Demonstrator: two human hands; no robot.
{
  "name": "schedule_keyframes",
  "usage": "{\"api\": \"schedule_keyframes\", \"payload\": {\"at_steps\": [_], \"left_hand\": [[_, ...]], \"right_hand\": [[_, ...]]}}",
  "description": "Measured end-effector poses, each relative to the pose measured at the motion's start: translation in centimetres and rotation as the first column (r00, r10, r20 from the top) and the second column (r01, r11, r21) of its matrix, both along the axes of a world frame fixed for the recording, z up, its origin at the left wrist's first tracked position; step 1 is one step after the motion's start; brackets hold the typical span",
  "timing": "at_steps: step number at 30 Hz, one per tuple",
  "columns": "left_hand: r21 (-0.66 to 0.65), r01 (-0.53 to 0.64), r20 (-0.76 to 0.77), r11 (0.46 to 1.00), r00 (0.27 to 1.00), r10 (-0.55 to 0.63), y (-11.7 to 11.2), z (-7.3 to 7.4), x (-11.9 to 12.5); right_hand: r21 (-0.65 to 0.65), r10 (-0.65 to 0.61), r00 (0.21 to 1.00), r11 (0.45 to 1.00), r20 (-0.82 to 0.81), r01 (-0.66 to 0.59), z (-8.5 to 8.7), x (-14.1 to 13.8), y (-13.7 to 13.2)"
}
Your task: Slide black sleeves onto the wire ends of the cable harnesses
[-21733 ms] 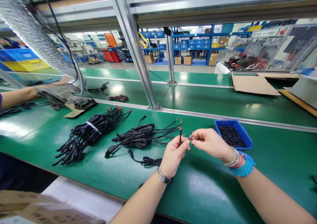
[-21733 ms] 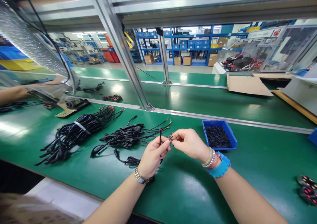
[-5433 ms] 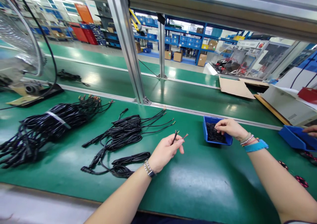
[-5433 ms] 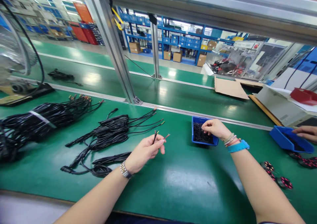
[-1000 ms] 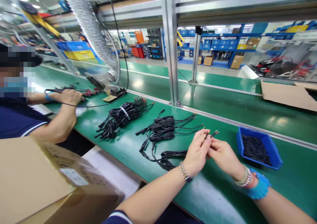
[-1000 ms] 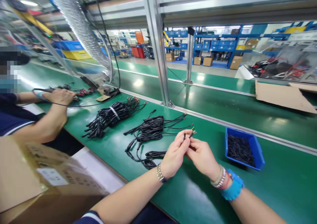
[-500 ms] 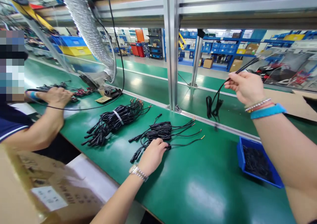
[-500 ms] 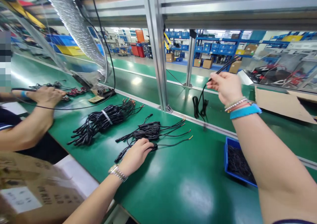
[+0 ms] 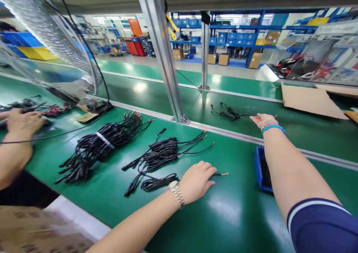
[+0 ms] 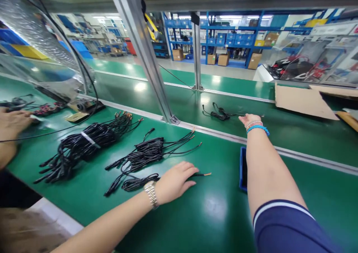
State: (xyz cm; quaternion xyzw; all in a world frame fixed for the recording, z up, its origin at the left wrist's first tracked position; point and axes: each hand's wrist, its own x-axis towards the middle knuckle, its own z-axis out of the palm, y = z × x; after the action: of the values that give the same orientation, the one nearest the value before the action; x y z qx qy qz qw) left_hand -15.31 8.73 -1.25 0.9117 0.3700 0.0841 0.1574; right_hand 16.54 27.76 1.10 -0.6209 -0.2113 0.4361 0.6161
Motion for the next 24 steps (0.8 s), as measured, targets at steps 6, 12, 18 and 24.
{"api": "schedule_keyframes", "payload": {"at_steps": [6,12,18,24], "left_hand": [[-0.112,-0.027,0.064,0.993,0.997,0.035,0.6,-2.4,3.5],[-0.869,0.071,0.308,0.489,0.851,0.424,-3.8,-2.0,2.0],[-0.912,0.158,0.361,0.379,0.748,0.557,-7.0,-1.7,2.8],[-0.875,0.152,0.435,0.460,0.665,0.608,-6.7,-0.2,3.1]], "right_hand": [[-0.213,0.299,0.916,0.945,0.266,-0.247,3.1,1.2,-7.1],[-0.634,0.690,-0.185,0.481,0.700,-0.606,3.3,1.8,-18.2],[-0.732,0.549,-0.485,0.544,0.681,-0.410,0.7,1.2,-20.9],[-0.702,0.530,-0.462,0.570,0.711,-0.427,-0.6,0.5,-20.9]]}}
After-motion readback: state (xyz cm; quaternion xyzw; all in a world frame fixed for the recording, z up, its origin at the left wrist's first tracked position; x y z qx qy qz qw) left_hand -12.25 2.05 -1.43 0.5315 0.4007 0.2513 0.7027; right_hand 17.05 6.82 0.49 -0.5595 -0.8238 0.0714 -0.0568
